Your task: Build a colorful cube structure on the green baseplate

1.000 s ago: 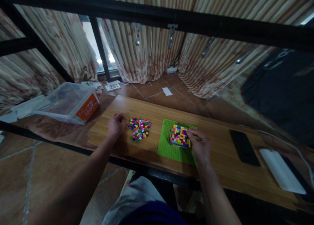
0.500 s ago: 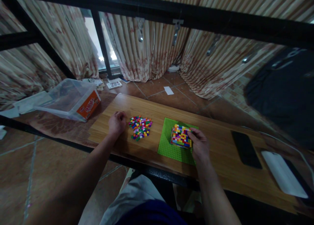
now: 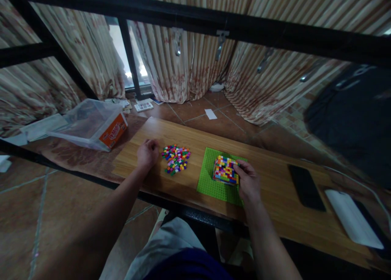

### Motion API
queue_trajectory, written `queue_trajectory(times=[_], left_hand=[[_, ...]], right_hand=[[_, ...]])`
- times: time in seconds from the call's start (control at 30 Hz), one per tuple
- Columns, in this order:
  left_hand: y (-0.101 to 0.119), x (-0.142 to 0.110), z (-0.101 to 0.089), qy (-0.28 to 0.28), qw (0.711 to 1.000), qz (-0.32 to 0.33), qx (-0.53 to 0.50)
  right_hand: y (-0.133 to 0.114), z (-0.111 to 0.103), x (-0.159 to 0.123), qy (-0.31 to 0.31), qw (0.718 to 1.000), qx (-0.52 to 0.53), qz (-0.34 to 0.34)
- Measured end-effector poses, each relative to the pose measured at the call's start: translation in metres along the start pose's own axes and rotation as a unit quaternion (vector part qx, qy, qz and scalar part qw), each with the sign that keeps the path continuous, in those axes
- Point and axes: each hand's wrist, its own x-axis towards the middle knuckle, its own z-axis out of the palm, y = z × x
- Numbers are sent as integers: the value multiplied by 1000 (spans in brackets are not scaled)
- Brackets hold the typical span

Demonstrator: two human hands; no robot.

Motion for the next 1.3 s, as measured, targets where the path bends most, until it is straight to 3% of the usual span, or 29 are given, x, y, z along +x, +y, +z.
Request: queue_trajectory(times=[0.1, 0.23, 0.47, 0.53, 0.6, 0.7, 0.8, 1.03, 1.3], left_hand=[[-1, 0, 0, 0, 1000, 3, -1], [-3, 0, 2, 2, 1000, 9, -6], [-2, -1, 3, 5, 1000, 5, -22], [-1, -2, 3, 1, 1000, 8, -21], [-1, -2, 2, -3, 1000, 12, -20], [-2, -3, 2, -7, 1000, 12, -15], [-2, -4, 2, -5, 1000, 10, -11], [1, -5, -2, -6, 1000, 5, -22], [3, -5, -3, -12, 999, 9, -29]], right_hand=[[2, -3, -1, -2, 1000, 5, -15], [-1, -9, -4, 41, 998, 9, -55], [-38, 9, -31, 78, 980, -103, -148], [-45, 22, -46, 38, 969, -159, -186], [-46, 38, -61, -44, 947, -216, -233], [-34, 64, -79, -180, 892, -303, -284], [-15, 86, -86, -251, 842, -369, -302], [13, 110, -76, -272, 790, -451, -315], [22, 114, -77, -267, 772, -475, -328]])
